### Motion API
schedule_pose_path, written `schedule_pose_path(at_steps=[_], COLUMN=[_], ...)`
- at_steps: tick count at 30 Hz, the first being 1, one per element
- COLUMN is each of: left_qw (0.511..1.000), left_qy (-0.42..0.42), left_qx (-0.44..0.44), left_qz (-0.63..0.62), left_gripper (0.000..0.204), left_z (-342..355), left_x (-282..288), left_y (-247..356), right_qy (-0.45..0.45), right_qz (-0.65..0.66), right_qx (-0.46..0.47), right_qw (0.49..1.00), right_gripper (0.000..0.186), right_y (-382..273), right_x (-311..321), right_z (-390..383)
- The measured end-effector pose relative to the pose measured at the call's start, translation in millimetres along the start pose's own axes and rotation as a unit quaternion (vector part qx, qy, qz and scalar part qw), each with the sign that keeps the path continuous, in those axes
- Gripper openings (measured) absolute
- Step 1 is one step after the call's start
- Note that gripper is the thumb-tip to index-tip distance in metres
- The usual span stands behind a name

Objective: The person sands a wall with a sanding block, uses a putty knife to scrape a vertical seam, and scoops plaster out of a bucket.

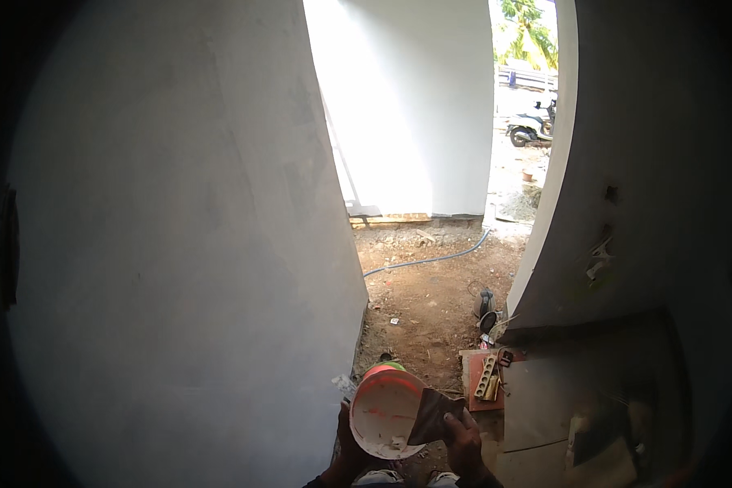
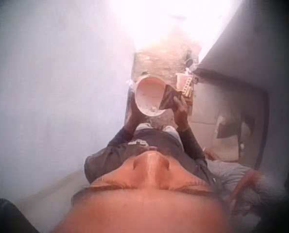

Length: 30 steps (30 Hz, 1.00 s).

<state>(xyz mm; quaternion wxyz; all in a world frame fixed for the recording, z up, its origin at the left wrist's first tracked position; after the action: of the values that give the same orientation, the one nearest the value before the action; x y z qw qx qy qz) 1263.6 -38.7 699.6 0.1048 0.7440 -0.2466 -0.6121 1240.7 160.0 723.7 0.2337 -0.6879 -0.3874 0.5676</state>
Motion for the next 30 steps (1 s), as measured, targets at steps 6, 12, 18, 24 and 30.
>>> schedule_pose_path(at_steps=[6, 12, 18, 24, 30], left_qw=[0.996, 0.994, 0.994, 0.996, 0.997], left_qy=[-0.020, -0.031, -0.045, -0.050, -0.060], left_qx=[-0.058, -0.097, -0.099, -0.080, -0.053], left_qz=[0.058, 0.043, 0.007, 0.009, 0.011], left_gripper=[0.079, 0.078, 0.077, 0.077, 0.076], left_z=[-38, -38, -27, -28, -25], left_x=[12, 21, 24, 30, 29], left_y=[22, 41, 40, 33, 28], right_qy=[-0.070, -0.139, -0.107, -0.252, -0.292], right_qz=[-0.099, -0.132, -0.314, -0.658, -0.744], right_qx=[-0.007, -0.021, 0.200, 0.413, 0.433], right_qw=[0.993, 0.981, 0.922, 0.578, 0.418], right_gripper=[0.031, 0.033, 0.030, 0.029, 0.031], right_y=[5, -3, -92, -125, -94], right_x=[-47, -69, -77, -168, -196], right_z=[-23, -19, -28, -63, -35])
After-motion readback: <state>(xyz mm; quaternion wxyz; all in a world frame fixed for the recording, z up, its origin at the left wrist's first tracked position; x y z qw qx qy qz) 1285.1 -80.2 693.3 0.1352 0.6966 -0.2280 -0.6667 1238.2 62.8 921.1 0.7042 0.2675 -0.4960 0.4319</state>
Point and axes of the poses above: each hand's wrist, its own z-axis towards the middle knuckle, its own x-axis out of the back of the hand, y = z × x, the point moved 10 cm from there along z, towards the middle knuckle
